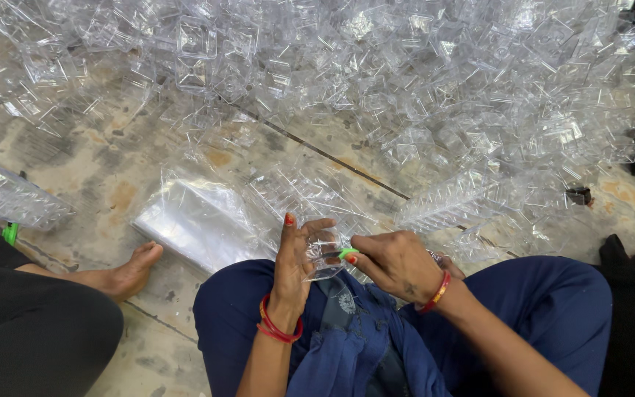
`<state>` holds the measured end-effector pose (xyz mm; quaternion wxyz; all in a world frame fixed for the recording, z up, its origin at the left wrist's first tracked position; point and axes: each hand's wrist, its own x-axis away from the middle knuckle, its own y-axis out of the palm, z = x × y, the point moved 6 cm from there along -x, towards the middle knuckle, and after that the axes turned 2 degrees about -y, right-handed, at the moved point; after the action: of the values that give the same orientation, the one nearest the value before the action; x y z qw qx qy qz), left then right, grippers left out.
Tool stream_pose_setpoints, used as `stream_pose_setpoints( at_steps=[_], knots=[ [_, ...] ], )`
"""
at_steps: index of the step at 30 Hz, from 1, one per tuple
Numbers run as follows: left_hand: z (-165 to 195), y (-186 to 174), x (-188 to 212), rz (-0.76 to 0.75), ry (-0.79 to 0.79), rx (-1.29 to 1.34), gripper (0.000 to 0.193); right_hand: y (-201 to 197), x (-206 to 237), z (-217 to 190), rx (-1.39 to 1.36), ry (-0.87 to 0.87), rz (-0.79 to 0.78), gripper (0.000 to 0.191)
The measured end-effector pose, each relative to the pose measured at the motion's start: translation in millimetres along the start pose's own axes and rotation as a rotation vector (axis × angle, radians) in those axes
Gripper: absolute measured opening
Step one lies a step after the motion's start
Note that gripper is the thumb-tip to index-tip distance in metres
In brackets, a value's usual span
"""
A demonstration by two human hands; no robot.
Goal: The person sits on the floor among a large pile of clear plastic boxes and uses a green utility knife to trim excess plastic from each box, then stacks the finished boxes and wraps stacks in clear plastic film. Other workers nearby perform the same trimming and wrapping work.
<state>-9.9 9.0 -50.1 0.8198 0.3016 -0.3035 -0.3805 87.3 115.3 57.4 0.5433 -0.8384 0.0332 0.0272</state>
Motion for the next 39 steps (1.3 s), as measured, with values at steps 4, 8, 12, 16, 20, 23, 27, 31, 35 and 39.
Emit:
stream_pose_setpoints(
  at_steps=[4,8,12,16,20,23,27,31,35,39],
  knots=[
    [3,3,2,-0.038,0.012,-0.015,0.077,7,3,15,-0.103,0.026,-0.195,0.034],
    [2,3,3,-0.020,0.003,-0.108,0.073,10,9,36,-0.292,0.130,-0.298,0.049],
    [7,5,5,-0.027,0.102,-0.138,0.060,-2,13,37,-0.423,0.282,-0.075,0.047],
    [19,17,12,-0.032,0.324,-0.350,0.068,-16,18,9,-0.440,0.364,0.208,0.051],
    [27,32,30,0.041,0.429,-0.717,0.098,-28,24,-22,-0.399,0.255,0.303,0.078],
    [33,53,51,-0.043,0.598,-0.963,0.097,-35,31,-32,-0.311,0.184,0.366,0.072],
    [23,69,61,-0.081,0.497,-0.976,0.097,-29,53,-16,-0.316,0.461,0.318,0.075],
    [11,77,62,-0.164,0.276,-0.815,0.092,-35,70,-12,-0.341,0.334,0.408,0.069],
    [3,83,60,-0.437,-0.081,-0.555,0.081,-33,82,9,-0.654,0.211,0.285,0.064],
    [-5,87,61,-0.585,-0.321,-0.473,0.078,-25,94,26,-0.839,0.147,0.046,0.068]
  ],
)
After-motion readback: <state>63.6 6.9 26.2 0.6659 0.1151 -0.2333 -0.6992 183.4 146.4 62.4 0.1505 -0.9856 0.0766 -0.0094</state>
